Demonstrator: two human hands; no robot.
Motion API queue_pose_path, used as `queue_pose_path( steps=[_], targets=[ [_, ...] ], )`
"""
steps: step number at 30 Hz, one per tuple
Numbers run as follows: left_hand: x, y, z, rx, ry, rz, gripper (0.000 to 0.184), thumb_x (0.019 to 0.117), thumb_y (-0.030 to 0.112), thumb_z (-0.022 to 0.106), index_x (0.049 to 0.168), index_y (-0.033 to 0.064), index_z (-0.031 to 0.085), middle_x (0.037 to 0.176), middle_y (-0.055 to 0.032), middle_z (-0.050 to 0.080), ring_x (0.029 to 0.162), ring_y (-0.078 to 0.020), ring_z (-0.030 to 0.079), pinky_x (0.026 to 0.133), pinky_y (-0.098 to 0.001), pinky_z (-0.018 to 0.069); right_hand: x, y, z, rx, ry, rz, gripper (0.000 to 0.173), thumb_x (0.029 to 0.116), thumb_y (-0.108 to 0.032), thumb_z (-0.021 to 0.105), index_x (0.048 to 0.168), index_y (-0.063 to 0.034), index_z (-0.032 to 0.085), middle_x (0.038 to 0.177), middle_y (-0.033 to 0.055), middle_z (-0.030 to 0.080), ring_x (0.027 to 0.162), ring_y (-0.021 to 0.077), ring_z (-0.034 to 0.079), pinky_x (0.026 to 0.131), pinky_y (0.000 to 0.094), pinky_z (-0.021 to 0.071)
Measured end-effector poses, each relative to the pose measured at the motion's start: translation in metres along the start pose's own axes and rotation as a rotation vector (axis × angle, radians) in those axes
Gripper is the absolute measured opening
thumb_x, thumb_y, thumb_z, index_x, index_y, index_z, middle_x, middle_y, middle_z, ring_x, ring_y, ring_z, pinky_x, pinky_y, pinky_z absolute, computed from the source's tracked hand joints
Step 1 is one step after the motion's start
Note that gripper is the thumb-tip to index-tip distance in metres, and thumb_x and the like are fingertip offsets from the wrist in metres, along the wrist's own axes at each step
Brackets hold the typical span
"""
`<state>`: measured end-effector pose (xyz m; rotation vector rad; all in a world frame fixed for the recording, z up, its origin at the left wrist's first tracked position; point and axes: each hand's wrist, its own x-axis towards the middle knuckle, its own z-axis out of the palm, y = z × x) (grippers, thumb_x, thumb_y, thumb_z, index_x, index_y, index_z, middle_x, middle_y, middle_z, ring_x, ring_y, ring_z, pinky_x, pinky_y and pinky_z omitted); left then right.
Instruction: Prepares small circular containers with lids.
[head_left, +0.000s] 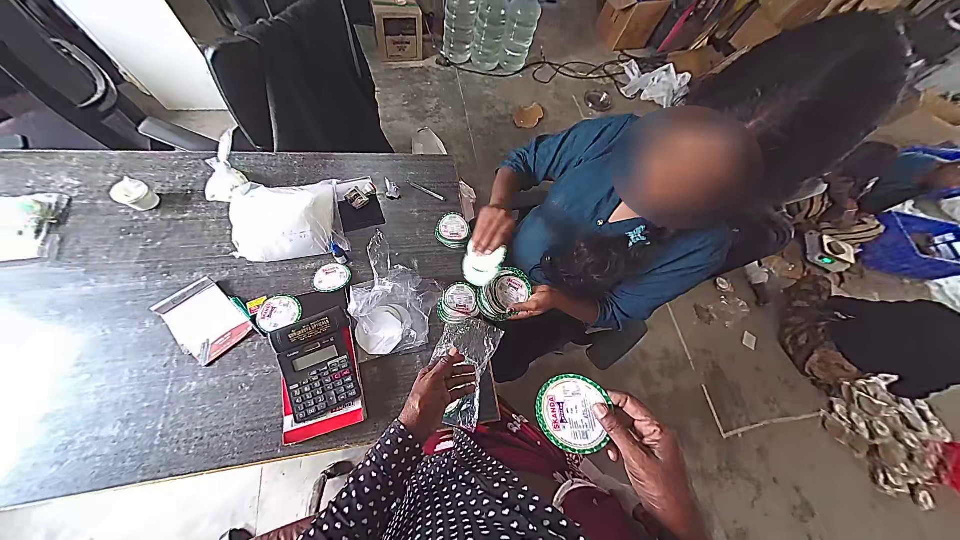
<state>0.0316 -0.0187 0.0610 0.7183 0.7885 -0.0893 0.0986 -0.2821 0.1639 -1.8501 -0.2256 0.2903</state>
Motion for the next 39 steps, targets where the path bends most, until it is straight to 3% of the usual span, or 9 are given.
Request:
queue_pose_path(
  steps=[5,9,14,20,29,34,39],
  targets=[
    [-0.001,0.003,0.008,-0.081,0.009,-0.044,0.056,0.1126,0.043,0.028,0.125,-0.0052,0.053,0.106,-0.0191,0.071,0.093,-0.0299,0.073,0.085,-0.0453,0.0603,0.001,-0.009,0.000,0.026,0.001,-0.008,0.016,0.0971,-0.005,0.059,0.110,-0.0028,0.068,0.079,-0.0069,0.071,0.056,-0.0034,0.060,0.047,0.0109,0.0470],
    [0.002,0.006,0.017,-0.077,0.001,-0.034,0.059,0.1116,0.047,0.030,0.127,-0.0058,0.050,0.106,-0.0198,0.069,0.091,-0.0305,0.072,0.085,-0.0455,0.0602,0.000,-0.009,-0.004,0.022,0.013,-0.046,0.015,0.0967,-0.005,0.059,0.109,-0.0032,0.069,0.079,-0.0075,0.071,0.057,-0.0042,0.060,0.048,0.0110,0.0472],
    [0.019,0.021,0.036,-0.007,-0.014,0.041,0.063,0.1112,0.049,0.029,0.141,-0.0059,0.040,0.118,-0.0223,0.062,0.098,-0.0308,0.069,0.088,-0.0465,0.0576,-0.004,-0.004,-0.013,0.033,0.047,-0.061,0.016,0.0960,-0.005,0.060,0.109,-0.0021,0.069,0.080,-0.0064,0.072,0.056,-0.0044,0.060,0.048,0.0110,0.0472],
    [0.033,0.032,0.057,-0.056,-0.026,0.020,0.074,0.1088,0.058,0.022,0.145,-0.0050,0.037,0.125,-0.0263,0.060,0.104,-0.0352,0.068,0.090,-0.0493,0.0564,-0.013,0.000,-0.019,0.078,0.117,-0.030,0.016,0.0952,-0.002,0.058,0.108,-0.0011,0.068,0.081,-0.0068,0.071,0.059,-0.0054,0.060,0.049,0.0101,0.0474],
    [0.040,0.015,0.064,-0.112,-0.004,-0.043,0.081,0.1061,0.065,0.021,0.147,-0.0040,0.035,0.130,-0.0279,0.056,0.110,-0.0389,0.065,0.092,-0.0529,0.0549,-0.022,-0.002,-0.023,0.055,0.148,0.020,0.014,0.0970,-0.005,0.059,0.108,-0.0010,0.067,0.080,-0.0067,0.070,0.057,-0.0054,0.058,0.049,0.0108,0.0473],
    [0.036,0.012,0.065,-0.122,0.051,-0.064,0.080,0.1064,0.064,0.019,0.145,-0.0036,0.037,0.130,-0.0281,0.055,0.109,-0.0393,0.064,0.091,-0.0542,0.0538,-0.022,-0.002,-0.019,0.085,0.134,0.006,0.015,0.0967,-0.005,0.059,0.109,-0.0012,0.068,0.082,-0.0060,0.071,0.058,-0.0052,0.059,0.050,0.0104,0.0475],
    [0.035,0.010,0.063,-0.069,0.057,-0.055,0.071,0.1083,0.058,0.026,0.146,-0.0021,0.036,0.131,-0.0266,0.054,0.110,-0.0383,0.063,0.091,-0.0540,0.0533,-0.023,-0.004,-0.017,0.090,0.128,-0.018,0.015,0.0959,-0.003,0.059,0.108,-0.0009,0.068,0.081,-0.0068,0.071,0.057,-0.0058,0.059,0.049,0.0097,0.0464]
  ],
)
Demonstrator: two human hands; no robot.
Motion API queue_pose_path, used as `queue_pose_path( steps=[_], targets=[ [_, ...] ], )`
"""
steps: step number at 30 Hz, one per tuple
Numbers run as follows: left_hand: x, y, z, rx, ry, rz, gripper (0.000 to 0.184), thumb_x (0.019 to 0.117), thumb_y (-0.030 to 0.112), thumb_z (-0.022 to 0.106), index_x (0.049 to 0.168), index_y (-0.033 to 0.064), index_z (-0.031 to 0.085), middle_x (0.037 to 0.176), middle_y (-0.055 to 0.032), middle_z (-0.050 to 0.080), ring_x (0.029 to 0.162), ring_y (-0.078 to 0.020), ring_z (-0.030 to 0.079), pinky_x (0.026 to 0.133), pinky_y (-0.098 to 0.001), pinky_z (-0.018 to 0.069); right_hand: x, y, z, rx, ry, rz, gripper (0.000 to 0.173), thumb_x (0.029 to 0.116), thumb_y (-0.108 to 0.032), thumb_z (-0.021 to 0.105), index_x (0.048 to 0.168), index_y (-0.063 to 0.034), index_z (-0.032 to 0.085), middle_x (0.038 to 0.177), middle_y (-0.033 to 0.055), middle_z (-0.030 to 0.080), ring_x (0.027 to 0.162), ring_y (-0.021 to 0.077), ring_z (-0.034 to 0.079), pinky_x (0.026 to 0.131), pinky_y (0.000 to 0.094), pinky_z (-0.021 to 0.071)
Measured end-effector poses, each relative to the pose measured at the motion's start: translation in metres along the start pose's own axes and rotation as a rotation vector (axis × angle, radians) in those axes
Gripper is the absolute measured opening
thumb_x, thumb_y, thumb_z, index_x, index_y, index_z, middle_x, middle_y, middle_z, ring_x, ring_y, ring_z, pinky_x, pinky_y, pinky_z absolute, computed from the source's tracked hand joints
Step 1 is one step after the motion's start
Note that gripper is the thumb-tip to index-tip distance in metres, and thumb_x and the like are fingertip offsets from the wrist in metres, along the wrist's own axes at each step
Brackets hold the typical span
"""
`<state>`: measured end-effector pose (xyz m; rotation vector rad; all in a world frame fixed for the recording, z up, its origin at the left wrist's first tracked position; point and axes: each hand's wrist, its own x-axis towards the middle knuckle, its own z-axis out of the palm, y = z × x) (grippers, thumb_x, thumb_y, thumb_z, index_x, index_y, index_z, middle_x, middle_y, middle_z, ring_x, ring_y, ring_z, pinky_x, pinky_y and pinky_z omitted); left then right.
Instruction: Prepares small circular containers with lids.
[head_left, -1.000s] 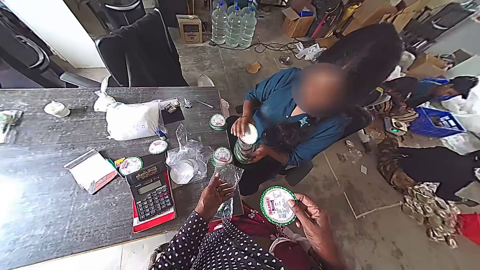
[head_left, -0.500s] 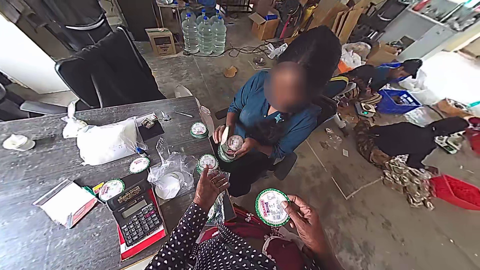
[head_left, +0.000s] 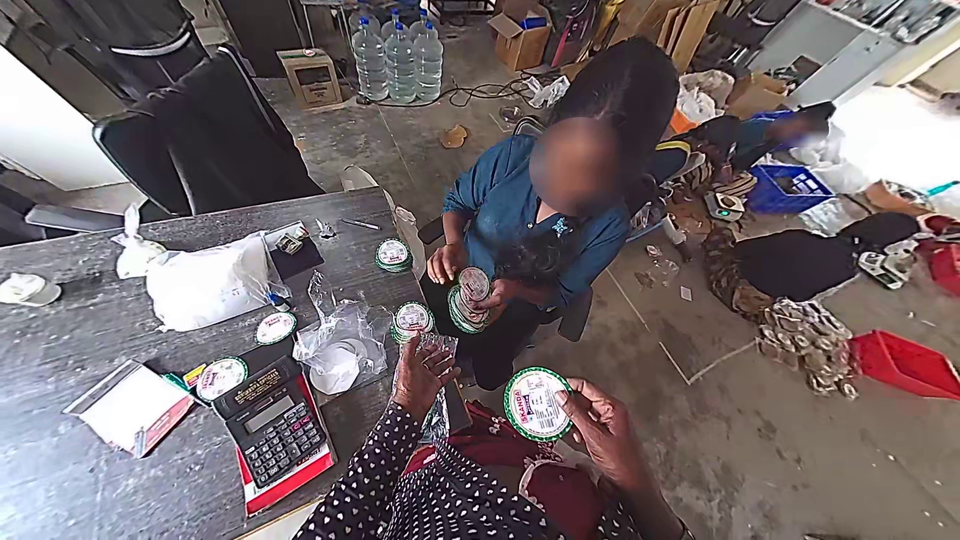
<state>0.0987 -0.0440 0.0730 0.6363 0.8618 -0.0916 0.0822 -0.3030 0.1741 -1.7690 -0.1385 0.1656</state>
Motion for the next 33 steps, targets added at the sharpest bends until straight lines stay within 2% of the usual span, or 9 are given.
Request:
queue_pose_path(
  steps=[5,8,13,17,20,25,30,33],
  targets=[
    [0.006,0.006,0.008,0.152,-0.042,0.015,0.068,0.1088,0.054,0.030,0.148,-0.0014,0.037,0.138,-0.0260,0.052,0.117,-0.0378,0.060,0.094,-0.0552,0.0506,-0.003,0.000,0.000,0.006,0.001,0.018,0.015,0.0967,-0.003,0.059,0.108,-0.0005,0.067,0.082,-0.0062,0.071,0.059,-0.0051,0.060,0.050,0.0105,0.0477],
    [0.010,0.007,0.017,0.169,-0.085,-0.010,0.070,0.1078,0.056,0.032,0.149,-0.0005,0.037,0.138,-0.0265,0.052,0.117,-0.0395,0.060,0.093,-0.0564,0.0512,-0.005,0.000,-0.001,-0.004,0.015,0.016,0.015,0.0961,-0.003,0.059,0.109,-0.0001,0.068,0.080,-0.0063,0.071,0.057,-0.0057,0.059,0.049,0.0102,0.0476],
    [0.000,0.001,0.032,0.012,-0.108,-0.054,0.081,0.1052,0.066,0.026,0.152,-0.0010,0.032,0.143,-0.0298,0.049,0.121,-0.0440,0.059,0.095,-0.0606,0.0515,-0.011,0.002,-0.007,-0.013,0.063,0.048,0.015,0.0960,-0.003,0.058,0.108,-0.0002,0.067,0.080,-0.0071,0.070,0.058,-0.0061,0.059,0.050,0.0102,0.0474],
    [-0.003,-0.008,0.038,-0.094,-0.056,-0.041,0.084,0.1030,0.069,0.029,0.154,0.0017,0.026,0.144,-0.0310,0.046,0.120,-0.0464,0.059,0.092,-0.0629,0.0519,-0.014,0.005,-0.008,-0.018,0.081,0.054,0.015,0.0962,-0.004,0.059,0.109,0.0001,0.067,0.079,-0.0077,0.070,0.058,-0.0060,0.059,0.050,0.0104,0.0486],
    [-0.005,-0.012,0.039,-0.112,-0.069,-0.053,0.090,0.1009,0.072,0.030,0.158,0.0036,0.018,0.149,-0.0313,0.043,0.126,-0.0462,0.057,0.096,-0.0613,0.0514,-0.015,0.008,-0.009,-0.013,0.081,0.032,0.015,0.0962,-0.004,0.059,0.109,0.0002,0.067,0.079,-0.0078,0.070,0.057,-0.0061,0.059,0.049,0.0104,0.0480],
    [-0.004,-0.018,0.038,-0.135,-0.054,-0.095,0.091,0.1004,0.072,0.031,0.159,0.0045,0.018,0.151,-0.0319,0.041,0.126,-0.0470,0.057,0.096,-0.0605,0.0522,-0.015,0.008,-0.008,-0.017,0.077,0.023,0.015,0.0959,-0.004,0.059,0.108,-0.0010,0.068,0.078,-0.0086,0.070,0.057,-0.0062,0.059,0.049,0.0103,0.0483],
    [-0.004,-0.021,0.034,-0.135,-0.042,-0.097,0.090,0.1004,0.072,0.034,0.156,0.0012,0.021,0.145,-0.0327,0.046,0.121,-0.0467,0.060,0.093,-0.0603,0.0537,-0.015,0.008,-0.009,-0.012,0.062,0.018,0.016,0.0967,-0.004,0.058,0.109,-0.0007,0.068,0.079,-0.0083,0.070,0.058,-0.0064,0.059,0.049,0.0100,0.0480],
    [-0.005,-0.022,0.034,-0.144,-0.046,-0.109,0.092,0.1001,0.071,0.035,0.156,0.0010,0.020,0.148,-0.0330,0.043,0.123,-0.0475,0.058,0.095,-0.0614,0.0522,-0.015,0.006,-0.008,-0.011,0.063,0.018,0.016,0.0966,-0.004,0.059,0.109,-0.0004,0.068,0.079,-0.0074,0.071,0.057,-0.0057,0.059,0.048,0.0102,0.0479]
  ],
)
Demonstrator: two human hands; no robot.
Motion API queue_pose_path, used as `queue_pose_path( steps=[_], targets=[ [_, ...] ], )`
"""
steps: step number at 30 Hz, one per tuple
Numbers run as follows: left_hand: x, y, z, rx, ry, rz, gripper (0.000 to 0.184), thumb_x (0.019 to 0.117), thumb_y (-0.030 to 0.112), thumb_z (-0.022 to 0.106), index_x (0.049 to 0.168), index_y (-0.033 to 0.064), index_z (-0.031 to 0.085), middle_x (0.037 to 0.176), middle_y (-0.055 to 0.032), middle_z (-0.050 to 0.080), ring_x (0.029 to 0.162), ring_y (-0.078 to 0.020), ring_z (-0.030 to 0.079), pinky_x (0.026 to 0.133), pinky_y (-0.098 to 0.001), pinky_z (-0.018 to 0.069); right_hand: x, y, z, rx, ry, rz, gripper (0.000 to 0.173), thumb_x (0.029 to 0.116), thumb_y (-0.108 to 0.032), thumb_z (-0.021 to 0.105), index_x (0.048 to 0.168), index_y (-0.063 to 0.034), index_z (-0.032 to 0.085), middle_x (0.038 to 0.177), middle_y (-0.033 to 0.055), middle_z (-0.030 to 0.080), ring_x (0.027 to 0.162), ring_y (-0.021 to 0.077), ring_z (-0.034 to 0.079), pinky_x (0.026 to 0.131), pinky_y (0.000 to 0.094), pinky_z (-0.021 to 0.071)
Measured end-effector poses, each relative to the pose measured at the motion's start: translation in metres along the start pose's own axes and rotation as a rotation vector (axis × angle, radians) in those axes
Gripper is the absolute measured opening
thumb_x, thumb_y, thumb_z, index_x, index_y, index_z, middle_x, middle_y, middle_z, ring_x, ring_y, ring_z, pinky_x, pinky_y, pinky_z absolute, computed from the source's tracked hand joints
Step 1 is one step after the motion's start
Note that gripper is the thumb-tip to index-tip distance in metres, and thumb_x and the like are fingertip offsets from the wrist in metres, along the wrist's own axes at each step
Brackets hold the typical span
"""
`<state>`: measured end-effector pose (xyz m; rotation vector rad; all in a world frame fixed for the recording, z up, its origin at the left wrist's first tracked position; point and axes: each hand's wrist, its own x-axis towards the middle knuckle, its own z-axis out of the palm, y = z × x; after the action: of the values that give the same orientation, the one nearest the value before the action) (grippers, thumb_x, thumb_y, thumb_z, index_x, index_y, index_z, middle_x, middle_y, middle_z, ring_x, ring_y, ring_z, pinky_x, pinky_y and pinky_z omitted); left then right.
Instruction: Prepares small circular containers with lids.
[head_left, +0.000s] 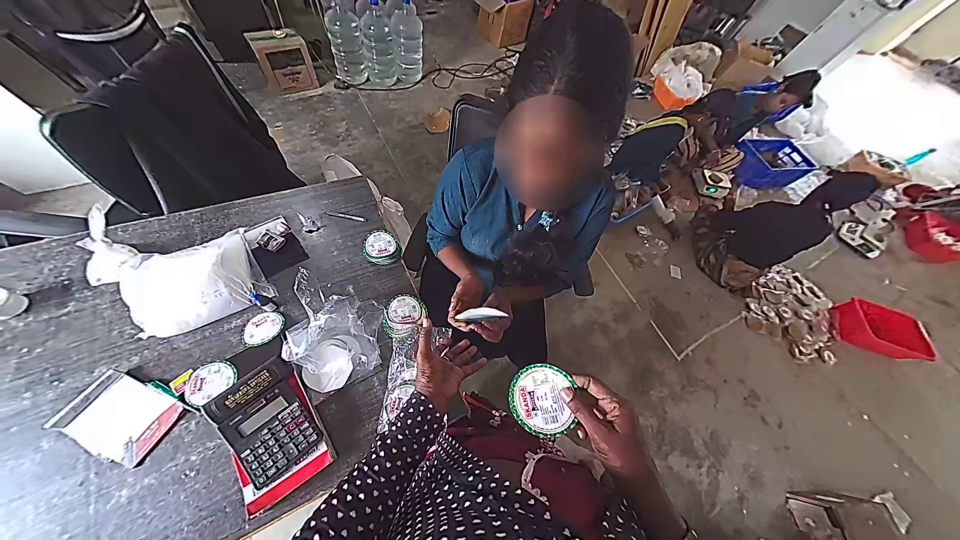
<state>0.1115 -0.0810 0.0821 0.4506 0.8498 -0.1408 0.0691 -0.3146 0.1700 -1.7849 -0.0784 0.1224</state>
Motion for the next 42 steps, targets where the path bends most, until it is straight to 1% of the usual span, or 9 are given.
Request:
queue_pose_path(
  steps=[11,16,19,29,31,34,37,40,42],
  targets=[
    [-0.002,-0.006,0.011,0.063,-0.024,-0.067,0.084,0.1032,0.064,0.039,0.156,-0.0002,0.023,0.148,-0.0321,0.044,0.123,-0.0465,0.058,0.096,-0.0608,0.0516,-0.003,-0.001,-0.004,0.014,0.019,0.002,0.016,0.0961,-0.004,0.059,0.109,-0.0009,0.068,0.080,-0.0082,0.071,0.057,-0.0063,0.059,0.049,0.0099,0.0477],
    [0.001,-0.010,0.015,0.099,-0.057,-0.060,0.083,0.1045,0.065,0.031,0.152,-0.0026,0.032,0.142,-0.0292,0.050,0.121,-0.0429,0.059,0.097,-0.0602,0.0506,-0.004,0.003,-0.011,-0.024,0.042,0.030,0.016,0.0960,-0.005,0.059,0.110,0.0000,0.067,0.080,-0.0077,0.070,0.057,-0.0062,0.059,0.049,0.0102,0.0479],
    [-0.002,-0.012,0.018,0.077,-0.046,-0.040,0.083,0.1038,0.064,0.037,0.155,0.0004,0.024,0.148,-0.0299,0.044,0.124,-0.0450,0.057,0.096,-0.0616,0.0510,-0.004,0.004,-0.013,-0.026,0.051,0.036,0.017,0.0958,-0.005,0.060,0.110,0.0006,0.067,0.080,-0.0080,0.070,0.057,-0.0066,0.058,0.049,0.0102,0.0478],
    [-0.003,-0.019,0.017,0.112,-0.043,-0.008,0.084,0.1031,0.066,0.035,0.157,0.0029,0.022,0.149,-0.0298,0.042,0.124,-0.0461,0.057,0.095,-0.0623,0.0509,-0.003,0.009,-0.018,-0.008,0.077,0.020,0.017,0.0955,-0.006,0.060,0.109,-0.0006,0.068,0.079,-0.0082,0.070,0.057,-0.0058,0.059,0.049,0.0107,0.0474],
    [-0.005,-0.017,0.014,0.130,-0.037,0.006,0.088,0.1015,0.070,0.033,0.158,0.0040,0.022,0.151,-0.0298,0.043,0.125,-0.0466,0.057,0.095,-0.0629,0.0516,-0.003,0.008,-0.015,-0.029,0.086,0.023,0.019,0.0953,-0.006,0.061,0.111,0.0026,0.068,0.086,-0.0044,0.071,0.062,-0.0055,0.061,0.052,0.0116,0.0497],
    [-0.001,-0.021,0.016,0.153,-0.079,0.015,0.090,0.0999,0.074,0.030,0.159,0.0059,0.020,0.153,-0.0298,0.041,0.128,-0.0472,0.055,0.096,-0.0636,0.0515,-0.004,0.011,-0.020,-0.025,0.106,-0.037,0.024,0.0955,-0.005,0.062,0.114,0.0083,0.068,0.098,0.0059,0.073,0.078,-0.0006,0.067,0.068,0.0179,0.0569],
    [0.005,-0.023,0.010,0.196,-0.106,0.016,0.095,0.0976,0.078,0.024,0.159,0.0058,0.019,0.156,-0.0287,0.038,0.133,-0.0465,0.052,0.099,-0.0632,0.0499,-0.004,0.015,-0.023,0.024,0.093,-0.028,0.025,0.0968,-0.007,0.060,0.115,0.0082,0.067,0.099,0.0079,0.072,0.084,0.0013,0.067,0.077,0.0204,0.0566],
    [0.006,-0.022,0.006,0.226,-0.104,0.027,0.099,0.0956,0.081,0.022,0.158,0.0038,0.020,0.153,-0.0294,0.041,0.131,-0.0465,0.054,0.097,-0.0619,0.0517,0.000,0.019,-0.030,0.084,0.076,0.048,0.022,0.0986,-0.010,0.061,0.116,0.0028,0.067,0.094,0.0027,0.072,0.078,-0.0005,0.066,0.072,0.0183,0.0557],
    [0.004,-0.022,0.005,0.247,-0.116,0.033,0.099,0.0959,0.081,0.018,0.157,0.0027,0.020,0.150,-0.0300,0.044,0.128,-0.0466,0.056,0.096,-0.0615,0.0526,0.009,0.024,-0.046,0.076,0.106,0.119,0.024,0.0986,-0.014,0.061,0.117,-0.0001,0.066,0.092,0.0013,0.070,0.067,-0.0004,0.060,0.061,0.0183,0.0509]
  ],
)
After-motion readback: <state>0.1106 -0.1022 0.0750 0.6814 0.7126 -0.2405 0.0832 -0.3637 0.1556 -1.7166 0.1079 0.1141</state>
